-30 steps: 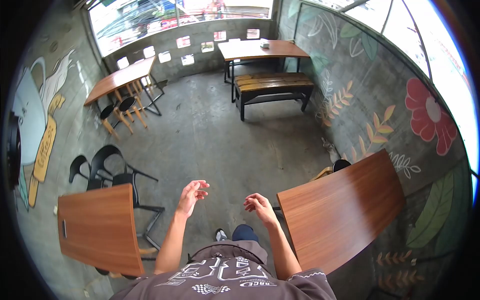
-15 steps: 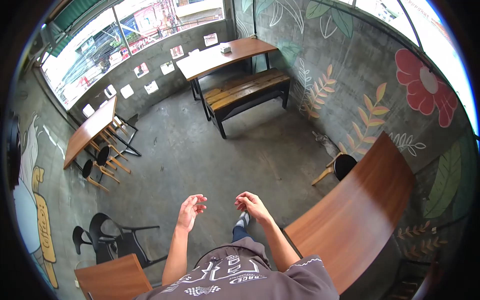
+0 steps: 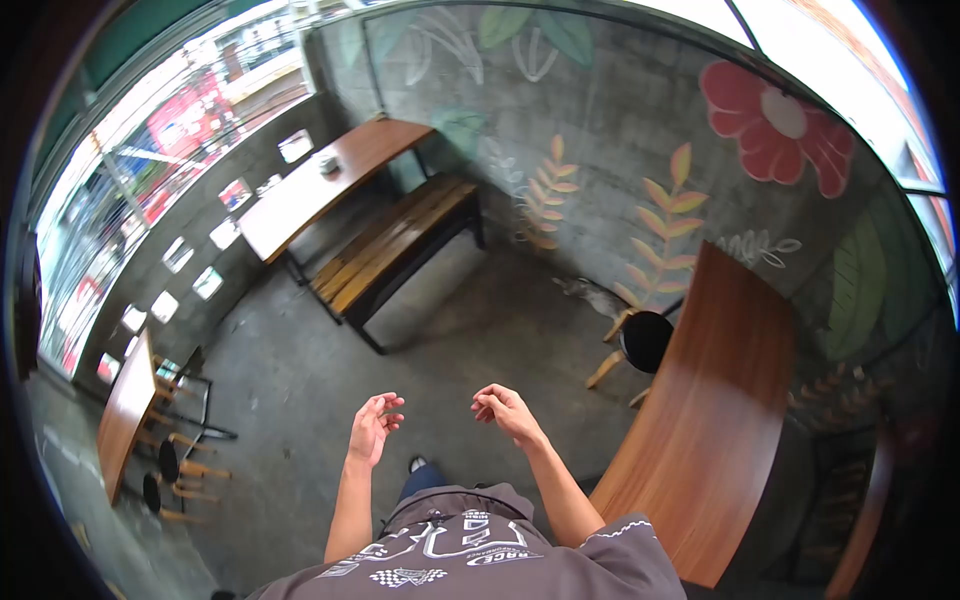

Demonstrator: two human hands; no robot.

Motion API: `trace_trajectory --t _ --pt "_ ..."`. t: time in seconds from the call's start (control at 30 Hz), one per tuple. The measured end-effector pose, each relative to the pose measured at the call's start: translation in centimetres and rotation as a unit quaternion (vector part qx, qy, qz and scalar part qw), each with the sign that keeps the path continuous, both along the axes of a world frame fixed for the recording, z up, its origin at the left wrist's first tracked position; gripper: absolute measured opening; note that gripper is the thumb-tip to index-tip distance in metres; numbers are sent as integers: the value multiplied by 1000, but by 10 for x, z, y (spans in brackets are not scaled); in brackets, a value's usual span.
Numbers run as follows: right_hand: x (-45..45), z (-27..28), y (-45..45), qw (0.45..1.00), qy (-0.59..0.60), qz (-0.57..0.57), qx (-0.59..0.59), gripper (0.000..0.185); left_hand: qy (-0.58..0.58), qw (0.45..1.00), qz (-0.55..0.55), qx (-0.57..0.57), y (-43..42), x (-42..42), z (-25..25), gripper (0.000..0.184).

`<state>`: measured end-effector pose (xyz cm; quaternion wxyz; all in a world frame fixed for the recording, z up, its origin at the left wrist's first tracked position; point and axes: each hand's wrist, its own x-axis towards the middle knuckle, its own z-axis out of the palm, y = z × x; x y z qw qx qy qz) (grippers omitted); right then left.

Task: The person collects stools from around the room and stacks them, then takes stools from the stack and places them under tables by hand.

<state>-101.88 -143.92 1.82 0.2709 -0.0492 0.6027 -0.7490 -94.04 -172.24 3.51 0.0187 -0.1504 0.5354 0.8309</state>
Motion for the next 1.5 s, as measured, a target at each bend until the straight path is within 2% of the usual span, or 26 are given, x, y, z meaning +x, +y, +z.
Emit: trace_trajectory --t 0.33,0.57,0.83,1.0,1.23,1.5 --pt "-103 -12 26 970 12 -242 -2 16 -6 962 -273 11 37 -247 -17 28" --pt "-153 12 17 910 17 -413 -30 15 26 894 -447 -19 77 -392 24 29" --pt "-172 4 7 838 -10 -546 -6 17 17 819 -574 17 138 -474 14 30" --pt "-199 -4 36 804 -31 -594 14 18 -16 759 -650 24 201 -508 0 29" --pt "-294 -23 110 788 -29 -615 -8 18 -1 742 -670 15 276 -595 0 28" --pt "-415 -19 217 810 6 -587 -5 18 15 799 -600 -34 347 -727 1 31"
